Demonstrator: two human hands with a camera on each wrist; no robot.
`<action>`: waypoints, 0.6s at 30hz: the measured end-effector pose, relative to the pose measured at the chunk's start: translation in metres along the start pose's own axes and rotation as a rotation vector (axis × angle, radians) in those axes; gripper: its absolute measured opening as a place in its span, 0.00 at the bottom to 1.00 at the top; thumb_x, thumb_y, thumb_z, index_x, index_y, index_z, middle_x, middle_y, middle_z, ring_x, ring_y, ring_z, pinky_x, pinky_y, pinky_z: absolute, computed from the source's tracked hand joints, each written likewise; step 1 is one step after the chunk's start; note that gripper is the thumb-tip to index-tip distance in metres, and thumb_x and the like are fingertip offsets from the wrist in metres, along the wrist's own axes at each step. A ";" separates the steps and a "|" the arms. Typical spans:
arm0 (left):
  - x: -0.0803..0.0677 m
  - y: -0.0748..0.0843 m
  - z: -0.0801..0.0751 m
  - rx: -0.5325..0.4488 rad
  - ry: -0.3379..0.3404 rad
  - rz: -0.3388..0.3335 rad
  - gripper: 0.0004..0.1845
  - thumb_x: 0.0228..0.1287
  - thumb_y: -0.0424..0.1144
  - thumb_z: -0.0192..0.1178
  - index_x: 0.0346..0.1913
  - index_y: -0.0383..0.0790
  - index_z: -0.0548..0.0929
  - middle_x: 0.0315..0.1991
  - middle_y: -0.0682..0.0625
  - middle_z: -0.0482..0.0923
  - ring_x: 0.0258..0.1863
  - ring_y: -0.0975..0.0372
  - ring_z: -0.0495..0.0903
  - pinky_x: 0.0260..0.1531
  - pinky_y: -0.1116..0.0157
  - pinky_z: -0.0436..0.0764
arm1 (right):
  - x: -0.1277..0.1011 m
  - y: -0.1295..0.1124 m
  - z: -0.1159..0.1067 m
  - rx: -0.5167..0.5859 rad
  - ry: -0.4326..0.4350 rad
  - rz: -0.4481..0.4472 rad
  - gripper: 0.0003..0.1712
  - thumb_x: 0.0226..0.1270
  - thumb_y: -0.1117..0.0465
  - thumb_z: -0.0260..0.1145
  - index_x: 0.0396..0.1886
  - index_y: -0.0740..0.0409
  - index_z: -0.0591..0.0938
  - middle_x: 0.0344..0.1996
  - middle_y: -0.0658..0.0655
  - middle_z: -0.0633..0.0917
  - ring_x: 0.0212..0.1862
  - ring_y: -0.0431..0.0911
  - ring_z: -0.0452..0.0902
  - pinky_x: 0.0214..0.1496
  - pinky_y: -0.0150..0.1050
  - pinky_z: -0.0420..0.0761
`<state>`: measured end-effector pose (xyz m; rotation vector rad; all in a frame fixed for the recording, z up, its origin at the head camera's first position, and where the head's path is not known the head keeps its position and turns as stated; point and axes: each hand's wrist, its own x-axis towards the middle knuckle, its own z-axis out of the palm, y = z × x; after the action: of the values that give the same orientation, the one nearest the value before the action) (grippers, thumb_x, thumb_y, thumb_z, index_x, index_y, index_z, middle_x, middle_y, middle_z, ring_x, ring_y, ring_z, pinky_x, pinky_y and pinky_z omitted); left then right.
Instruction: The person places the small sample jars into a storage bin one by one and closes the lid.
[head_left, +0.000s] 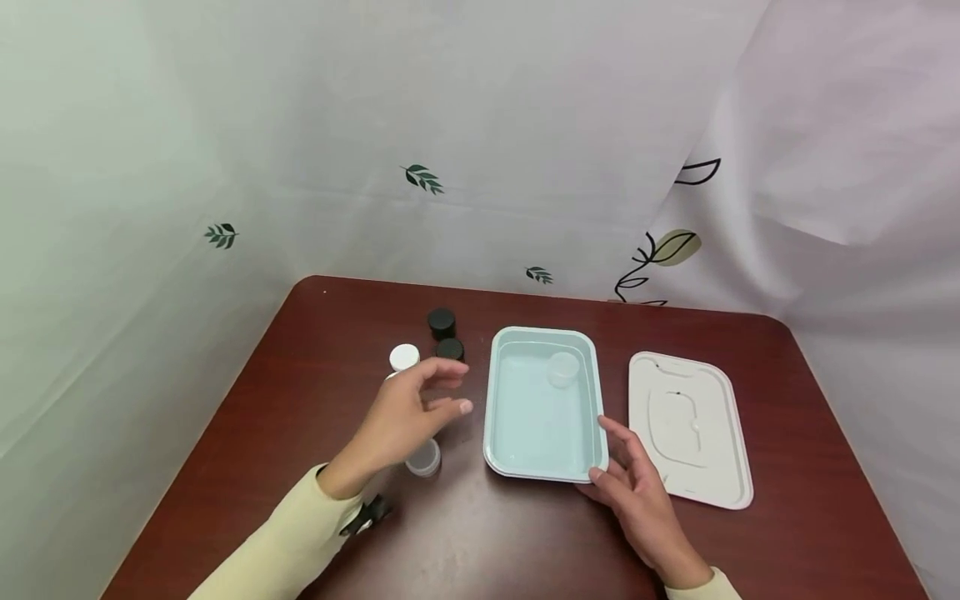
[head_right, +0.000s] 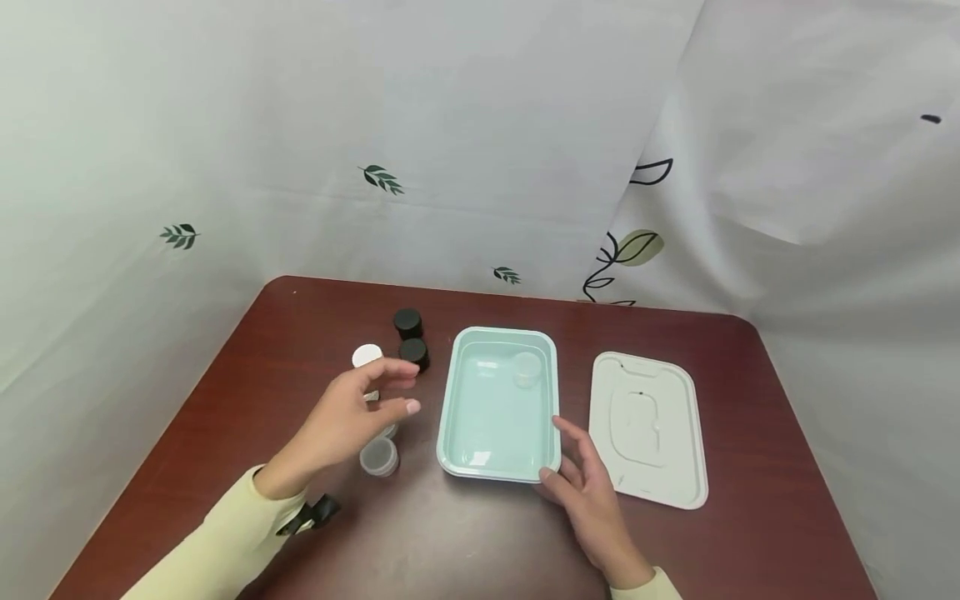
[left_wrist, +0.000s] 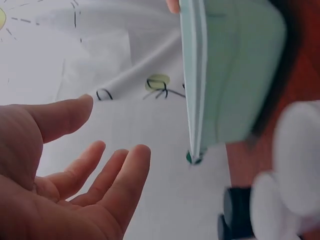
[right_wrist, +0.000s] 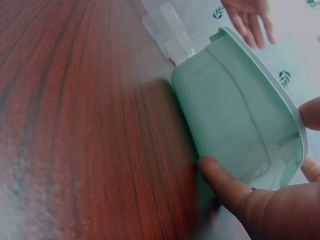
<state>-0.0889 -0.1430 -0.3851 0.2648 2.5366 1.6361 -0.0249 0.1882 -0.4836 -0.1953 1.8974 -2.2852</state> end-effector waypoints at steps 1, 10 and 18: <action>-0.006 -0.004 -0.002 0.002 0.015 -0.012 0.22 0.65 0.38 0.75 0.62 0.48 0.85 0.60 0.49 0.86 0.56 0.53 0.89 0.57 0.61 0.87 | 0.000 0.000 0.000 0.001 0.001 0.002 0.39 0.78 0.75 0.56 0.83 0.61 0.55 0.72 0.63 0.69 0.66 0.48 0.81 0.57 0.46 0.88; -0.048 -0.043 -0.008 0.046 0.167 -0.035 0.22 0.61 0.34 0.78 0.58 0.43 0.87 0.54 0.45 0.87 0.55 0.51 0.88 0.52 0.61 0.89 | -0.001 -0.001 0.000 -0.007 0.005 0.009 0.39 0.77 0.75 0.57 0.83 0.61 0.55 0.71 0.61 0.70 0.65 0.47 0.82 0.57 0.47 0.88; -0.069 -0.077 -0.001 0.047 0.270 -0.141 0.23 0.55 0.36 0.82 0.53 0.43 0.87 0.52 0.48 0.87 0.52 0.56 0.87 0.50 0.62 0.89 | -0.001 0.000 0.000 -0.006 -0.002 0.002 0.39 0.78 0.75 0.56 0.83 0.60 0.55 0.71 0.61 0.70 0.66 0.47 0.81 0.57 0.45 0.88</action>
<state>-0.0279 -0.1887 -0.4548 -0.1396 2.7142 1.6592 -0.0244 0.1889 -0.4833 -0.1969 1.9033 -2.2774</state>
